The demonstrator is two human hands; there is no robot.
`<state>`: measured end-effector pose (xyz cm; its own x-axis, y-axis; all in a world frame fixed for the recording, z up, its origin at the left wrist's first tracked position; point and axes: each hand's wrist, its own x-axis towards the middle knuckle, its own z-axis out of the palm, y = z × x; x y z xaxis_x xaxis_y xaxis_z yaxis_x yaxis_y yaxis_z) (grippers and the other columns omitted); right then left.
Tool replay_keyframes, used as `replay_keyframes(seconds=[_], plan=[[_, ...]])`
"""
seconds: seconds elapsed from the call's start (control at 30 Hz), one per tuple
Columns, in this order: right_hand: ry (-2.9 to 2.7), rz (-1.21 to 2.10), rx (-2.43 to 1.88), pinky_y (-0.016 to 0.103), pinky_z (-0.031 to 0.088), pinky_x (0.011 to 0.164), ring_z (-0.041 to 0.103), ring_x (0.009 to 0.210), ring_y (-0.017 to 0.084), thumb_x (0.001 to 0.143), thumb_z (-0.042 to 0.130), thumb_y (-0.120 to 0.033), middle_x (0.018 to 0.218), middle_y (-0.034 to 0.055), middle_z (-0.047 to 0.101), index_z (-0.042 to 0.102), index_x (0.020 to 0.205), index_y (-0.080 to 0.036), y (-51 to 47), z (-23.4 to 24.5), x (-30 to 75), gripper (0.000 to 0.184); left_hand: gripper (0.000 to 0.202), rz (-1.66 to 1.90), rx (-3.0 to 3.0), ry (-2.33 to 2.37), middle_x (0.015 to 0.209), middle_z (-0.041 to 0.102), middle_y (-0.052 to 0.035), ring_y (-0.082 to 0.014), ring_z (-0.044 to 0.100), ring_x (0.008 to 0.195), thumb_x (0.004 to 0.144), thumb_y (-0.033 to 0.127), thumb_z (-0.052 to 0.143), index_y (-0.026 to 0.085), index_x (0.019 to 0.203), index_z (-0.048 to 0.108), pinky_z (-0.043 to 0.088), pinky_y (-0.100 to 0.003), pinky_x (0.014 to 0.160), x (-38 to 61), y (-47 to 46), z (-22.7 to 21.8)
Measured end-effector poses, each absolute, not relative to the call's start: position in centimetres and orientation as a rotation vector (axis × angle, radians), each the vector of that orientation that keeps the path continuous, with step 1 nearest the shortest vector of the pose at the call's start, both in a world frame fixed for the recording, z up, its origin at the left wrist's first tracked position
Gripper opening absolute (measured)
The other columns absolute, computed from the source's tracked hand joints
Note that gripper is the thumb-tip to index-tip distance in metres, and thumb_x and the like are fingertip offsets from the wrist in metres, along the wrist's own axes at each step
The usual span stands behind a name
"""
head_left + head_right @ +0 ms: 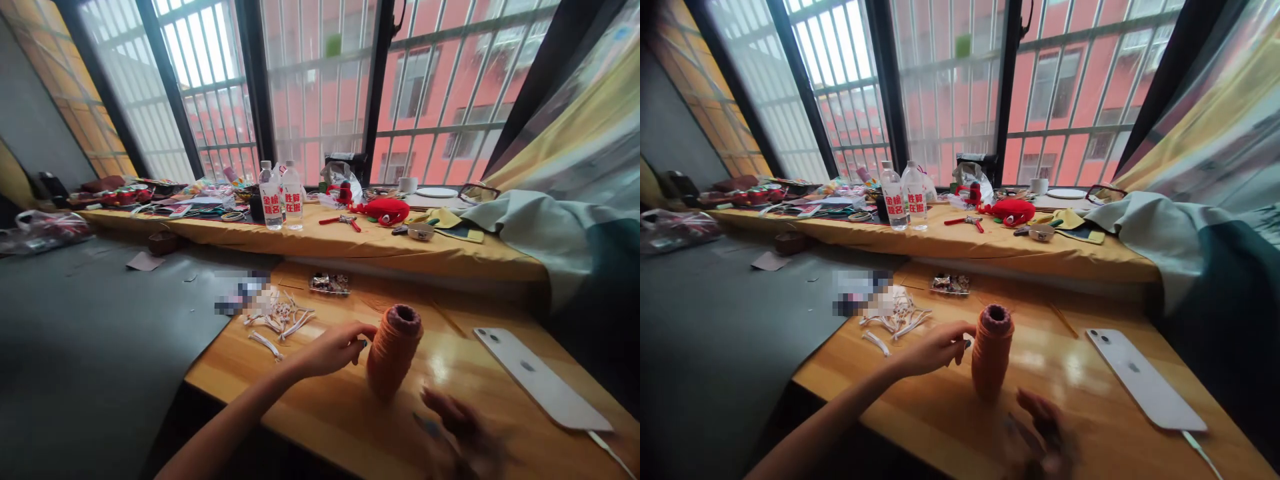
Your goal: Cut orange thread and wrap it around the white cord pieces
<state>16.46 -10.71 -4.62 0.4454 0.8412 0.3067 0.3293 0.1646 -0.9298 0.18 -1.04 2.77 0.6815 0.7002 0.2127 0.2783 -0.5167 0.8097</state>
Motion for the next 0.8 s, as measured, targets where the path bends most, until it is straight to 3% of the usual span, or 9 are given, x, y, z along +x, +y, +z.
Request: replay_keyframes(seconds=[0.13, 0.27, 0.37, 0.53, 0.8], plan=[[-1.167, 0.51, -1.465, 0.036, 0.046, 0.065, 0.059, 0.081, 0.024, 0.067, 0.055, -0.043, 0.102, 0.0118, 0.055, 0.034, 0.11, -0.021, -9.2, -3.5, 13.8, 0.053, 0.027, 0.805, 2.091, 0.78, 0.078, 0.047, -0.0013, -0.0044, 0.045, 0.058, 0.078, 0.012, 0.036, 0.014, 0.09, 0.059, 0.04, -0.014, 0.051, 0.7, -1.1, 2.2], [-1.189, 0.522, -1.587, 0.033, 0.047, 0.059, 0.06, 0.07, 0.023, 0.063, 0.057, -0.045, 0.086, 0.0081, 0.058, 0.037, 0.102, -0.019, -7.6, -2.3, 13.1, 0.051, 0.033, 0.688, 1.809, 0.717, 0.082, 0.044, -0.0038, -0.0075, 0.049, 0.062, 0.081, 0.021, 0.031, 0.013, 0.1, 0.056, 0.041, -0.013, 0.041, 0.6, -1.0, 2.5], [-1.219, 0.674, -1.516, 0.031, 0.047, 0.06, 0.06, 0.071, 0.022, 0.064, 0.055, -0.044, 0.084, 0.0067, 0.06, 0.039, 0.099, -0.02, -7.6, -1.7, 14.0, 0.045, 0.032, 0.673, 1.829, 0.715, 0.081, 0.042, -0.0032, -0.0081, 0.049, 0.065, 0.082, 0.025, 0.034, 0.014, 0.1, 0.059, 0.045, -0.015, 0.048, 0.4, -1.6, 2.9], [-1.361, 0.837, -1.434, 0.031, 0.047, 0.059, 0.058, 0.067, 0.021, 0.062, 0.057, -0.039, 0.079, 0.006, 0.061, 0.045, 0.097, -0.016, -7.7, -0.5, 15.8, 0.043, 0.032, 0.859, 2.097, 0.822, 0.081, 0.047, -0.0018, -0.0093, 0.048, 0.073, 0.077, 0.014, 0.045, 0.022, 0.106, 0.057, 0.044, -0.02, 0.069, 0.9, -3.3, 2.1], [-1.438, 0.788, -1.578, 0.032, 0.046, 0.058, 0.057, 0.069, 0.024, 0.061, 0.057, -0.041, 0.078, 0.0061, 0.061, 0.05, 0.093, -0.017, -8.0, 0.7, 15.6, 0.041, 0.031, 0.955, 2.381, 1.091, 0.08, 0.051, -0.0042, -0.0132, 0.051, 0.072, 0.08, 0.011, 0.037, 0.02, 0.102, 0.057, 0.044, -0.024, 0.068, 1.8, -3.9, 1.0]])
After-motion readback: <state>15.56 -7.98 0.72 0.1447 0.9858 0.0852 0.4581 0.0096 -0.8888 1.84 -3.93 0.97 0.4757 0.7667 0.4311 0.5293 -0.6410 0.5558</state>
